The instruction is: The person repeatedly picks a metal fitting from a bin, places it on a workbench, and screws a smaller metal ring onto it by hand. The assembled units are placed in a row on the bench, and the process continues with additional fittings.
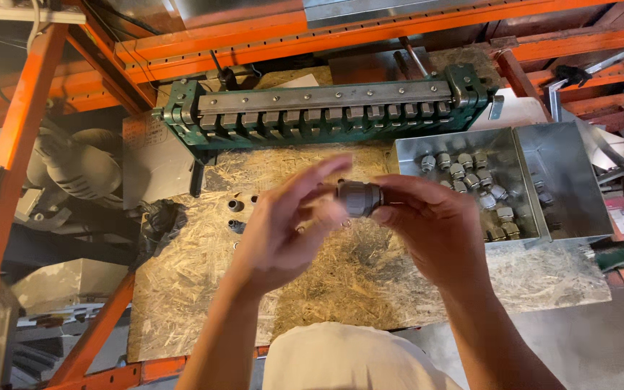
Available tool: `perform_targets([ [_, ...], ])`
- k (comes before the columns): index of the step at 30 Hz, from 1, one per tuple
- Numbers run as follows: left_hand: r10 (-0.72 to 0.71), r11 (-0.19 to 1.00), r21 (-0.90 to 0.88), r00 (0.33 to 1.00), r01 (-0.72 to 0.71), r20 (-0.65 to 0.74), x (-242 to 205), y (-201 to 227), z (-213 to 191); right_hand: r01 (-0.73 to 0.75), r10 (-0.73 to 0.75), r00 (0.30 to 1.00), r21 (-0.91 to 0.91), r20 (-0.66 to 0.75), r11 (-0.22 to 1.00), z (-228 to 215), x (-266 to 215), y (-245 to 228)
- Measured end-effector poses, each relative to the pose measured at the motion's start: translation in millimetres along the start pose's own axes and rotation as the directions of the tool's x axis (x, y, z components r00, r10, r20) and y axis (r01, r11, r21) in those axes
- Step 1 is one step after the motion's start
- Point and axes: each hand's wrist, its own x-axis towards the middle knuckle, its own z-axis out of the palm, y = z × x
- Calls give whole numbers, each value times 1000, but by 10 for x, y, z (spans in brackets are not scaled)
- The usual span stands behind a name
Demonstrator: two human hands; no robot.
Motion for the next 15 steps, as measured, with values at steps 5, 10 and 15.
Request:
perform_targets([
  [5,24,998,50,998,-27,63,2,31,-13,-51,50,999,94,11,994,-32,-11,3],
  [10,22,1000,-9,1000,-23,-15,11,65,46,0,-1,1000,57,24,998,-10,-27,-52],
  [15,-118,988,-105,991,110,-64,14,80,41,106,-106,994,-69,10,992,16,-87,-66],
])
